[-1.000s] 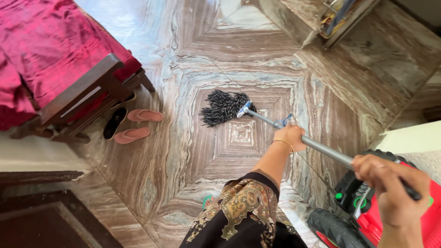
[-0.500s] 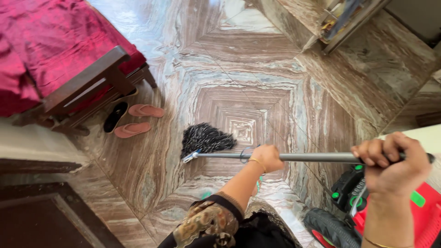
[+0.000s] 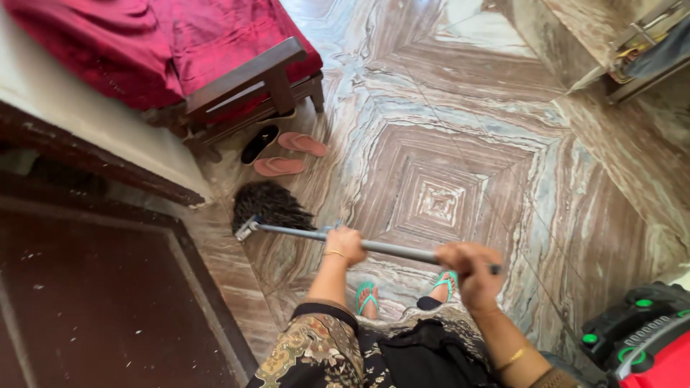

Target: The person is mopping the marble-tiled floor in a residential hallway area.

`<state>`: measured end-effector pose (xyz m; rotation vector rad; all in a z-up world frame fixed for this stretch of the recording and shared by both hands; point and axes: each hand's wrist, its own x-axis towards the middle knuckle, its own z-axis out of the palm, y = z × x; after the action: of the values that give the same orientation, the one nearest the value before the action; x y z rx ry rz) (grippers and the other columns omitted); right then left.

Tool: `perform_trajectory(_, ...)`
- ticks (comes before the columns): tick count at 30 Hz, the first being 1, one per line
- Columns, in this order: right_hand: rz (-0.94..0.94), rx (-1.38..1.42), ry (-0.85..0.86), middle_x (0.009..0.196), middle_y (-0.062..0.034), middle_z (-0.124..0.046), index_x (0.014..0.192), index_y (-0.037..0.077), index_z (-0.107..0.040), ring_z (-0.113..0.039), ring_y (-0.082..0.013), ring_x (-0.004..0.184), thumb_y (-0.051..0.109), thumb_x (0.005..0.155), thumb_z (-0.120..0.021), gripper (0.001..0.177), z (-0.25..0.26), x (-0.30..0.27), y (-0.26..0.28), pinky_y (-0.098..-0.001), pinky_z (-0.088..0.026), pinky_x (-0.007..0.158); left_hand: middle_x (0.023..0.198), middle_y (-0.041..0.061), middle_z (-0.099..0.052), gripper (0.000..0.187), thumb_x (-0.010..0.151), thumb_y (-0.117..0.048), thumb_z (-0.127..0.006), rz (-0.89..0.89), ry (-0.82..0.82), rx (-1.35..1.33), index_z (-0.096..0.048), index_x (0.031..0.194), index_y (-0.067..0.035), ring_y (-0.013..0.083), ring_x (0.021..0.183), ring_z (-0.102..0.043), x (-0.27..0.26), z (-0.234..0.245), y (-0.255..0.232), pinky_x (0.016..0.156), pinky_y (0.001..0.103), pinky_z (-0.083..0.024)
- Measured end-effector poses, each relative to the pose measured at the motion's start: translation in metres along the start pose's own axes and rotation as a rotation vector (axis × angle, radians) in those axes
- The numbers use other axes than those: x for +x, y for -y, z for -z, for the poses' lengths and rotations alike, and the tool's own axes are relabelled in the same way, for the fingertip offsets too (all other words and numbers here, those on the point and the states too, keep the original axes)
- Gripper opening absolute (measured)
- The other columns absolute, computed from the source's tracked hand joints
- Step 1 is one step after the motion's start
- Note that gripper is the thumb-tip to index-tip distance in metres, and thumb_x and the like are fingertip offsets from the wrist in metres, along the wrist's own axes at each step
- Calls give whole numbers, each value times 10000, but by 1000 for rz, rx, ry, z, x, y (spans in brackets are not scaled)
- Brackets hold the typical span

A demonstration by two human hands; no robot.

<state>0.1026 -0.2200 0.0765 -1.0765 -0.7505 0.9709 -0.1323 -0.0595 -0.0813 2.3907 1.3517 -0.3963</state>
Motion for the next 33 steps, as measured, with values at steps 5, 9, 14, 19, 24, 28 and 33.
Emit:
perform_trajectory(5, -122, -142, 364, 812, -106, -651, 699, -36, -582, -616, -219, 906, 119, 957, -572, 301, -65, 18, 20, -348, -477, 845, 1160, 91, -630, 191, 791, -212, -727, 221, -109, -112, -760, 977, -185, 305, 1157, -597, 7, -12, 65, 903, 472, -543)
perform_trajectory(9, -107, -165, 520, 788, -81, -615, 695, -34, -548, -618, -210, 942, 90, 966, -614, 305, -73, 18, 23, -334, -478, 885, 1088, 115, -636, 153, 798, -123, -712, 290, -273, -309, -740, 937, -181, 329, 1120, -606, 13, -46, 79, 914, 455, -532)
perform_trajectory(14, -81, -190, 543, 768, -79, -614, 704, -60, -574, -586, -215, 847, 62, 935, -621, 266, -91, 7, 49, -342, -468, 770, 940, 142, -675, 132, 742, -224, -784, 185, -379, -373, -728, 837, -152, 355, 1025, -626, -19, -21, 75, 909, 455, -520)
perform_trajectory(19, 33, -186, 681, 698, -58, -504, 691, -47, -490, -505, -184, 761, 54, 990, -581, 328, -99, 15, 100, -330, -435, 713, 846, 149, -703, 136, 732, -263, -786, 10, -418, -400, -726, 737, -140, 372, 906, -663, -9, -24, 60, 853, 480, -528)
perform_trajectory(24, 11, -125, 405, 589, -70, -496, 590, -11, -525, -477, -170, 602, 58, 973, -538, 389, -94, 38, 141, -320, -368, 570, 816, 182, -717, 232, 705, -311, -808, -52, -408, -577, -761, 797, -104, 407, 815, -680, -6, 40, 0, 754, 477, -556)
perform_trajectory(28, 49, -8, 336, 560, -67, -466, 577, 11, -488, -471, -184, 567, 58, 986, -541, 415, -79, 68, 179, -348, -408, 589, 807, 176, -728, 283, 737, -378, -835, -29, -270, -624, -788, 843, -120, 384, 796, -693, 18, 70, -52, 752, 452, -560)
perform_trajectory(33, 40, -174, 197, 540, -39, -365, 559, 26, -450, -387, -174, 519, 62, 1004, -536, 455, -51, 86, 235, -388, -438, 593, 778, 125, -756, 312, 736, -405, -828, -120, -194, -831, -803, 924, -157, 272, 733, -738, 44, 98, -133, 741, 398, -578)
